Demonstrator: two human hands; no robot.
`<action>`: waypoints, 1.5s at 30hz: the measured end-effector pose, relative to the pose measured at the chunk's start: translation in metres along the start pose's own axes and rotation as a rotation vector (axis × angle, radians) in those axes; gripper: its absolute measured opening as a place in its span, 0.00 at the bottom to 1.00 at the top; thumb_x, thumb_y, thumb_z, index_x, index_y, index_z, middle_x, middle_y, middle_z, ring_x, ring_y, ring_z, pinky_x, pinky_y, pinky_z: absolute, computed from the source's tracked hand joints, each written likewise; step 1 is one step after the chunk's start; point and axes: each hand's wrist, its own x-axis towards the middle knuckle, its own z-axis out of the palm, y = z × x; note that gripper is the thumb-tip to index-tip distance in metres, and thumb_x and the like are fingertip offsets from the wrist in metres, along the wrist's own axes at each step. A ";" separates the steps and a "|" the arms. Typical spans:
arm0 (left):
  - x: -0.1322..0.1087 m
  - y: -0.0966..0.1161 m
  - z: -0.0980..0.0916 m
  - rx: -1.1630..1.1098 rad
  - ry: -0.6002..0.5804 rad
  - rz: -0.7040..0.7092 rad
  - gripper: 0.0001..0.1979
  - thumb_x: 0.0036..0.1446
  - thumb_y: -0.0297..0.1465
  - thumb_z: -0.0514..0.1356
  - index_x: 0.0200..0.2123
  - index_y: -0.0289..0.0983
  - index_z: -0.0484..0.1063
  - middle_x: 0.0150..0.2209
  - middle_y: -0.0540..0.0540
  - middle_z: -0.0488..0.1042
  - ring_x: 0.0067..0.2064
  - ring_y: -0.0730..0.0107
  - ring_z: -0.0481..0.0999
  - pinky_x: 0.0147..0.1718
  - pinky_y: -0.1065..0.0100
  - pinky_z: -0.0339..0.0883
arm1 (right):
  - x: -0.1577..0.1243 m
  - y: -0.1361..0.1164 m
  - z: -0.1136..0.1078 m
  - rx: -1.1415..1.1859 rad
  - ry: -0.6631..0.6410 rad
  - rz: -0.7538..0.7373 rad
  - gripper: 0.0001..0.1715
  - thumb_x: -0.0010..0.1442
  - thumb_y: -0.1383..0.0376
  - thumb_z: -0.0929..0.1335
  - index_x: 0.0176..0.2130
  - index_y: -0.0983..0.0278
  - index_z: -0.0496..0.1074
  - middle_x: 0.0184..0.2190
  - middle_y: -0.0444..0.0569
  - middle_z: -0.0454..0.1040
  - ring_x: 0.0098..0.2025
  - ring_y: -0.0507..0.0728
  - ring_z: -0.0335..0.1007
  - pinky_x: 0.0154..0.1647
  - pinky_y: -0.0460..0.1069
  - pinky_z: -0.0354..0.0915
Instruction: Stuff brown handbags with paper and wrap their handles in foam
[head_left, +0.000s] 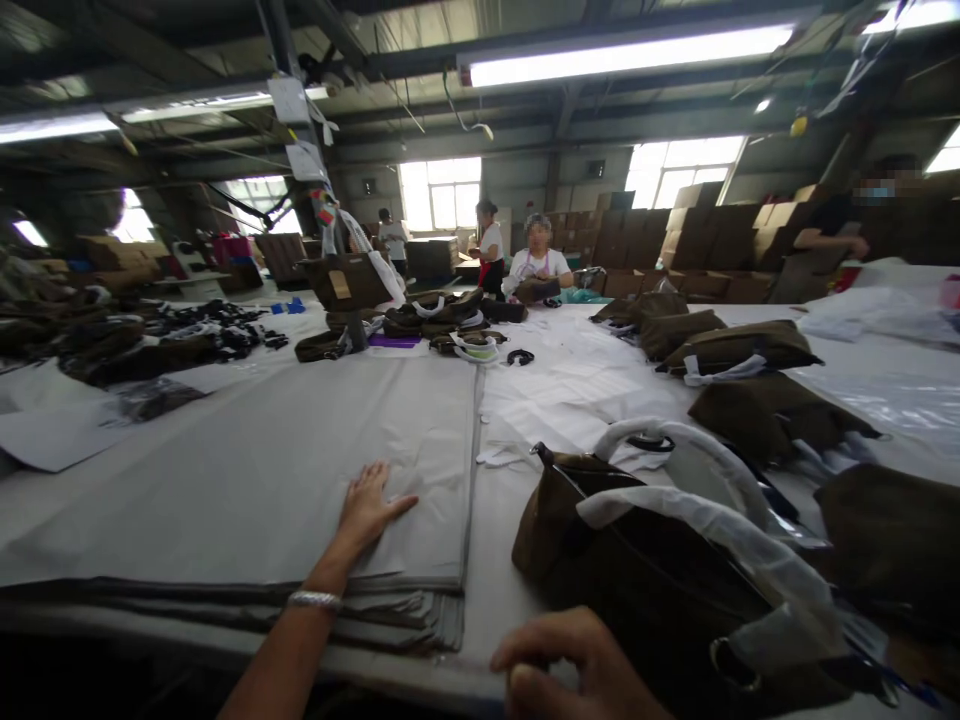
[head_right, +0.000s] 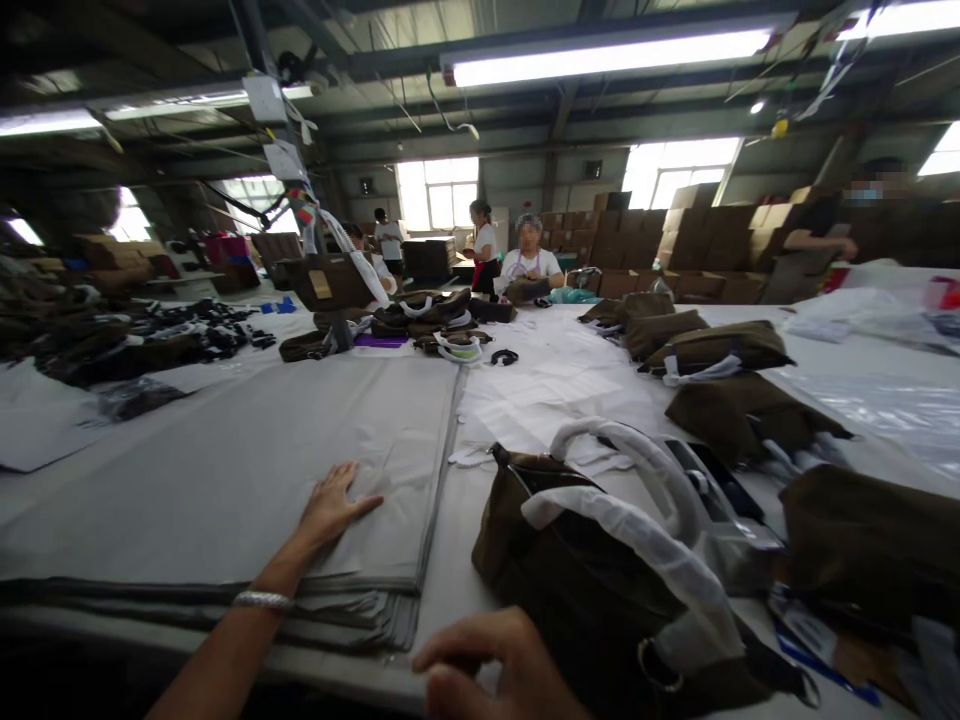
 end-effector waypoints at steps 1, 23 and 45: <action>0.000 -0.001 -0.001 -0.004 0.007 0.006 0.42 0.53 0.49 0.61 0.65 0.29 0.62 0.69 0.31 0.58 0.71 0.47 0.54 0.68 0.51 0.46 | 0.020 0.004 0.010 0.167 -0.030 -0.005 0.23 0.63 0.48 0.68 0.40 0.62 0.82 0.28 0.49 0.81 0.32 0.58 0.79 0.40 0.51 0.74; -0.086 0.086 -0.070 -0.588 -0.249 0.200 0.21 0.63 0.47 0.56 0.46 0.39 0.80 0.42 0.46 0.83 0.44 0.59 0.81 0.45 0.67 0.73 | 0.172 0.061 0.069 1.361 0.032 0.435 0.35 0.51 0.48 0.76 0.47 0.72 0.76 0.36 0.58 0.81 0.42 0.67 0.79 0.43 0.57 0.75; -0.010 -0.030 -0.092 -0.208 0.275 -0.367 0.40 0.56 0.41 0.61 0.67 0.26 0.57 0.71 0.24 0.47 0.72 0.30 0.37 0.64 0.28 0.30 | 0.176 0.091 0.069 1.191 0.293 0.458 0.36 0.43 0.52 0.79 0.45 0.72 0.79 0.35 0.55 0.82 0.44 0.67 0.79 0.47 0.56 0.74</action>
